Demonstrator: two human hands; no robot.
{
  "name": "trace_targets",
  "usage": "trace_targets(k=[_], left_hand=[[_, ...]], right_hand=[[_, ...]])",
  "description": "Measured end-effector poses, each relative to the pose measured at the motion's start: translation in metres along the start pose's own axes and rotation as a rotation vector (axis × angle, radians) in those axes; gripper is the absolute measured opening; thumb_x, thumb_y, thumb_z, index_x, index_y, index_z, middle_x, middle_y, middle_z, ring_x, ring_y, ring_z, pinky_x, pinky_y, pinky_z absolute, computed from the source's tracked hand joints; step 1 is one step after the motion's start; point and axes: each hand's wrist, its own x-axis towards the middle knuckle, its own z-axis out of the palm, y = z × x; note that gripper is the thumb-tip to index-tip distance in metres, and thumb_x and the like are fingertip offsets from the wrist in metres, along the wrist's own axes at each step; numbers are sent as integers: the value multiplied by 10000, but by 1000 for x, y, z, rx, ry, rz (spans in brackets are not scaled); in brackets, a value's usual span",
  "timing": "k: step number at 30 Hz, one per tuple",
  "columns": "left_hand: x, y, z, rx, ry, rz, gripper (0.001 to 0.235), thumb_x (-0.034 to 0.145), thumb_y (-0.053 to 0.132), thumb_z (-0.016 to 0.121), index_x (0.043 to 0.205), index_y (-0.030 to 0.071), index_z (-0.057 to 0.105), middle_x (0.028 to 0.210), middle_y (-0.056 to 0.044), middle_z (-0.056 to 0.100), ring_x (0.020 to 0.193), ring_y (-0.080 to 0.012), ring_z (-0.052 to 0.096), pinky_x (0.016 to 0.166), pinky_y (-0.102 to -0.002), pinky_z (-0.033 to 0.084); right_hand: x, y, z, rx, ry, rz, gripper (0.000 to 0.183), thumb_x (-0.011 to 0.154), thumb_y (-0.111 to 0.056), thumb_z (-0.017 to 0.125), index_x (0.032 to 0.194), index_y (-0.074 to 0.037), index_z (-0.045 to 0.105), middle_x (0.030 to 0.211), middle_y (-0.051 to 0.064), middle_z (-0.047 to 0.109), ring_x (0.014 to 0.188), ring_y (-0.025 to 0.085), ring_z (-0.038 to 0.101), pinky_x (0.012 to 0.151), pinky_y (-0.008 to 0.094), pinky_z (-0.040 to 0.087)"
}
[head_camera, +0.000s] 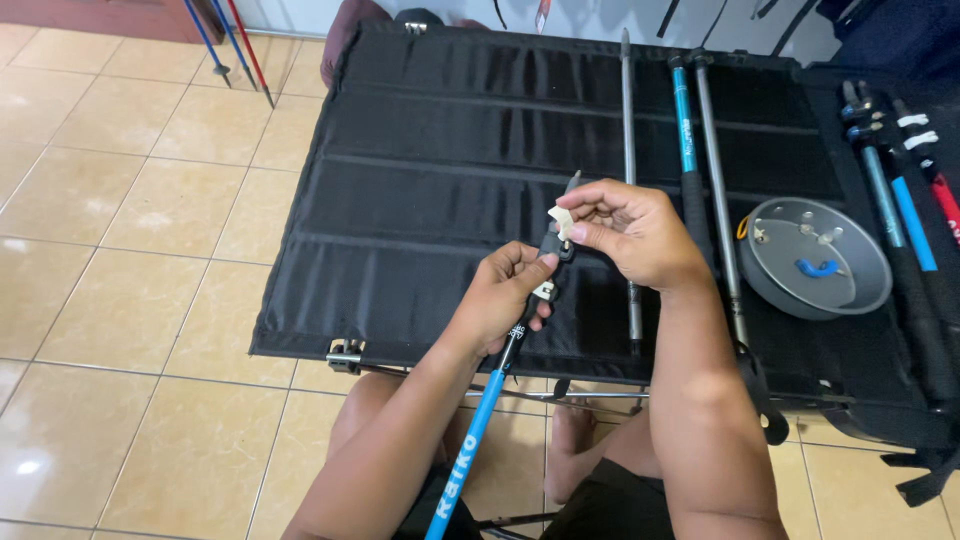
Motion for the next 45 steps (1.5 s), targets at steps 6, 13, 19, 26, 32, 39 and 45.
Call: trace_targets(k=[6, 13, 19, 26, 32, 39, 45], left_hand=[[-3, 4, 3, 20, 2, 14, 218, 892, 123, 648, 909, -84, 581, 655, -123, 555, 417, -187, 596, 274, -251, 503], [-4, 3, 2, 23, -3, 25, 231, 896, 131, 645, 918, -90, 580, 657, -115, 556, 418, -170, 594, 269, -227, 491], [-8, 8, 4, 13, -18, 29, 223, 901, 124, 633, 926, -90, 576, 667, -120, 551, 422, -167, 588, 268, -218, 477], [-11, 16, 7, -35, -10, -1, 270, 930, 197, 602, 899, -69, 562, 668, -122, 552, 416, -156, 583, 261, -208, 463], [-22, 33, 17, 24, 67, -17, 429, 945, 372, 558, 828, -40, 533, 630, -124, 532, 395, -147, 557, 256, -215, 449], [-7, 17, 9, 96, 95, 9, 332, 938, 297, 594, 907, -34, 579, 657, -135, 519, 348, -176, 531, 206, -242, 400], [-13, 23, 15, 97, 82, 59, 242, 951, 251, 568, 1042, 30, 532, 661, -145, 518, 332, -180, 499, 199, -235, 368]], right_hand=[[1, -6, 2, -79, -70, 16, 287, 817, 55, 675, 1098, -2, 656, 848, 72, 680, 756, 85, 616, 736, 234, 521], [-1, -8, 4, -317, -93, -28, 245, 794, 37, 695, 1021, -53, 714, 847, 65, 685, 768, 123, 602, 753, 266, 494], [-4, -21, 6, -372, -130, -24, 234, 804, 17, 683, 1015, -71, 736, 839, 77, 666, 793, 159, 586, 774, 297, 476], [1, -23, 6, -424, -180, -61, 223, 838, 16, 650, 1035, -58, 725, 896, 90, 670, 831, 168, 594, 785, 315, 481], [1, -20, 6, -548, -239, -27, 218, 889, -38, 599, 1073, -64, 712, 943, 98, 646, 836, 216, 603, 780, 354, 481], [3, -4, 0, -532, -197, -94, 266, 875, -52, 632, 1131, -97, 687, 898, 100, 615, 811, 247, 627, 739, 361, 503], [-27, -20, -40, -477, 35, 12, 237, 816, -60, 720, 1052, -76, 703, 866, 120, 663, 788, 211, 654, 730, 312, 529]])
